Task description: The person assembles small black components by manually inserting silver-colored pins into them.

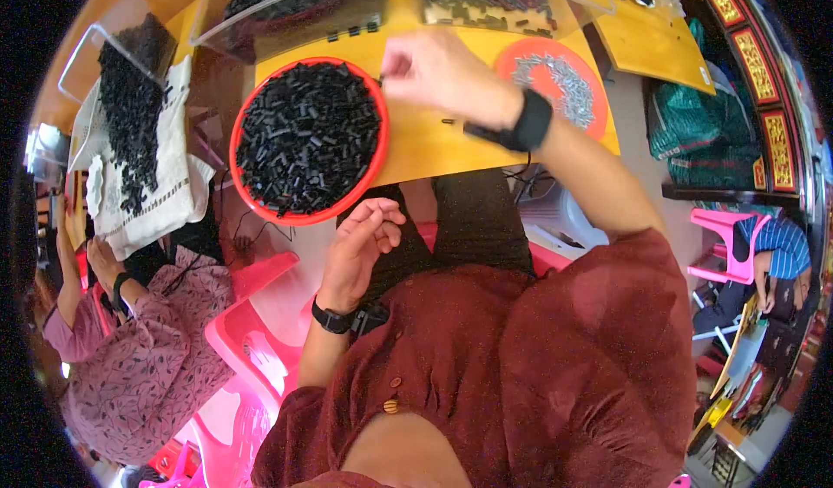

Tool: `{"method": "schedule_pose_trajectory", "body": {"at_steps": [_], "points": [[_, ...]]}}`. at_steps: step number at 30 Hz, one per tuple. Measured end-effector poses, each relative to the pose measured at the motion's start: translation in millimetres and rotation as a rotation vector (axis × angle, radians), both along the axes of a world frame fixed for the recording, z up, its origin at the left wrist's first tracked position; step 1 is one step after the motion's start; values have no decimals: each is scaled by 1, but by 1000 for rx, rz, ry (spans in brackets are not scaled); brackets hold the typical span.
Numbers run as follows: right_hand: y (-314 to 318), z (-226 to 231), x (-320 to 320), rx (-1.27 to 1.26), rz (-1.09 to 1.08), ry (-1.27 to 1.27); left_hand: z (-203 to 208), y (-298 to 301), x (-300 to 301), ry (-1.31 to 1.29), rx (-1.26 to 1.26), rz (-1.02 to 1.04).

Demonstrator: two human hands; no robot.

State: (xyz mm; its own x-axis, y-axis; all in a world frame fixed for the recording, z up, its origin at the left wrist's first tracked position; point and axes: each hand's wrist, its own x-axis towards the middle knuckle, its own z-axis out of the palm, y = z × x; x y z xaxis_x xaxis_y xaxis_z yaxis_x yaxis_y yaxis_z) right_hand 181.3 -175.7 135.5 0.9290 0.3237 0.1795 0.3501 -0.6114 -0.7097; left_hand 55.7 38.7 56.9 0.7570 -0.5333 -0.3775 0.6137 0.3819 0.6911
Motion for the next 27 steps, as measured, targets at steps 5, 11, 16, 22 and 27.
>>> {"method": "schedule_pose_trajectory", "body": {"at_steps": [5,11,16,22,27], "points": [[-8,-2,-90,235,55,243,5,-24,-1,-47,63,-25],[-23,-17,-123,529,-43,496,15,-53,6,-102,172,-122],[-44,-26,-127,666,-160,537,9,-84,15,-72,130,-71],[-72,-27,-129,595,-369,497,1,-115,29,3,-17,-30],[-132,-39,-109,-306,-628,-33,-6,-119,36,2,-76,15]]}}
